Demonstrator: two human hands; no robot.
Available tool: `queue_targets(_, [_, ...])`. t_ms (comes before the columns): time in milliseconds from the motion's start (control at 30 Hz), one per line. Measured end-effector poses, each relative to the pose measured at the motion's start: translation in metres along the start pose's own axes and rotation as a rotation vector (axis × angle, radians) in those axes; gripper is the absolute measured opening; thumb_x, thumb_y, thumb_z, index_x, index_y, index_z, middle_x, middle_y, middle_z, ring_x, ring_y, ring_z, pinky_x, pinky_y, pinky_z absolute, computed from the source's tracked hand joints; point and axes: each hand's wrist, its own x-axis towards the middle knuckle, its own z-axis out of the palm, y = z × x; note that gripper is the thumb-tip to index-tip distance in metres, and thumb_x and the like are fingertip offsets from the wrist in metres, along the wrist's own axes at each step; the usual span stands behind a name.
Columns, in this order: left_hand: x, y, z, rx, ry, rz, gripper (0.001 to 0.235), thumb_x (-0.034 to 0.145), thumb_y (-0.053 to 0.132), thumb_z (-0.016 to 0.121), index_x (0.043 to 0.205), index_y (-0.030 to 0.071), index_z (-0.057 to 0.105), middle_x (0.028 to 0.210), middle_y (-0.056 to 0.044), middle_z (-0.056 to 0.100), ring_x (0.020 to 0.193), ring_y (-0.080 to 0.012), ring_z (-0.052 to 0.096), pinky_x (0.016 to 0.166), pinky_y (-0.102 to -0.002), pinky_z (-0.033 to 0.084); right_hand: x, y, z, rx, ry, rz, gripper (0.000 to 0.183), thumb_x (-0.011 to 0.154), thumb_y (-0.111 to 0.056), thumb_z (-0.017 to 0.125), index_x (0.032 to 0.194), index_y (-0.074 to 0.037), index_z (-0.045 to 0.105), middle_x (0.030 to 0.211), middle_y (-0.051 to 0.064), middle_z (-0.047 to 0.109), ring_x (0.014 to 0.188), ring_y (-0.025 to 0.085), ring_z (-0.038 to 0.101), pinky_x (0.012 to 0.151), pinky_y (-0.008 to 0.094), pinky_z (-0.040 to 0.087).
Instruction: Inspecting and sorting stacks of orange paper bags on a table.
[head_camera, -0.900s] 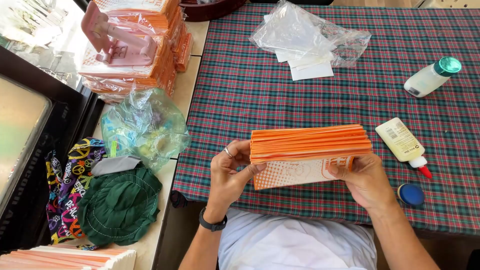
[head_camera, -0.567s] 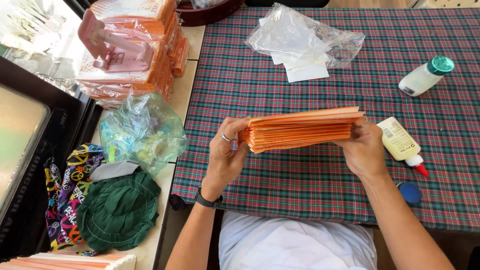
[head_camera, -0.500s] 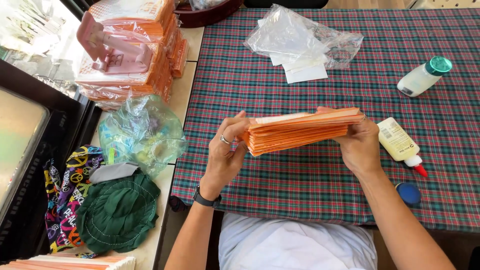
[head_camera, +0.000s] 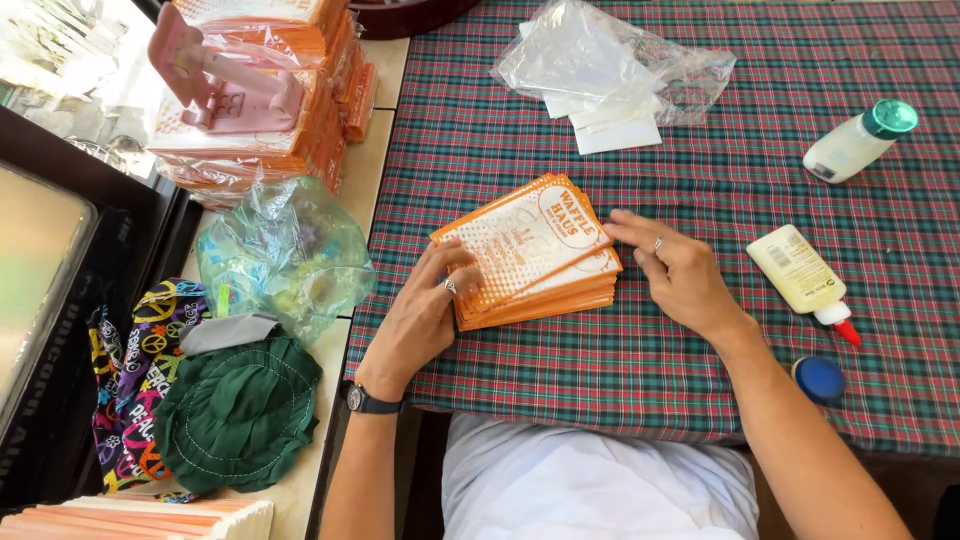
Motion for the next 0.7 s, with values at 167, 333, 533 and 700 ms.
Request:
queue_targets(167, [0.003, 0.020, -0.016, -0.205, 0.038, -0.055, 0.056, 0.074, -0.023, 0.050, 0.115, 0.009, 0.069, 0.129, -0.012, 0.062, 0.142, -0.0435, 0.046, 0.123, -0.060, 0.030, -0.004, -0.007, 0.002, 0.021, -0.063, -0.026, 0.047, 0.094, 0.017, 0.051, 0.127, -0.007, 0.074, 0.135, 0.016, 0.069, 0.132, 0.040, 0.058, 0.103, 0.050, 0.052])
queue_targets(333, [0.001, 0.019, -0.015, -0.289, 0.057, -0.067, 0.060, 0.067, -0.001, 0.056, 0.125, 0.008, 0.073, 0.153, -0.016, 0.053, 0.151, -0.0470, 0.030, 0.125, -0.064, 0.020, -0.004, -0.003, 0.007, 0.031, -0.022, -0.032, 0.038, 0.099, 0.004, 0.058, 0.129, -0.012, 0.075, 0.142, 0.009, 0.067, 0.135, 0.036, 0.057, 0.107, 0.045, 0.050])
queue_targets(533, [0.001, 0.026, -0.018, -0.171, 0.014, -0.023, 0.048, 0.073, 0.019, 0.069, 0.120, 0.013, 0.077, 0.135, -0.011, 0.070, 0.141, -0.0405, 0.051, 0.124, -0.062, 0.021, -0.009, 0.014, 0.020, -0.052, 0.013, -0.204, 0.033, 0.091, -0.021, 0.078, 0.124, -0.014, 0.076, 0.130, 0.008, 0.072, 0.137, 0.036, 0.056, 0.112, 0.045, 0.047])
queue_targets(700, [-0.002, 0.032, -0.019, -0.142, 0.025, 0.031, 0.034, 0.089, 0.018, 0.069, 0.122, 0.011, 0.070, 0.139, -0.011, 0.066, 0.142, -0.0357, 0.054, 0.127, -0.057, 0.031, -0.011, 0.020, 0.020, -0.005, 0.114, -0.407, 0.016, 0.090, 0.000, 0.078, 0.105, -0.005, 0.077, 0.112, 0.010, 0.076, 0.114, 0.033, 0.066, 0.101, 0.043, 0.058])
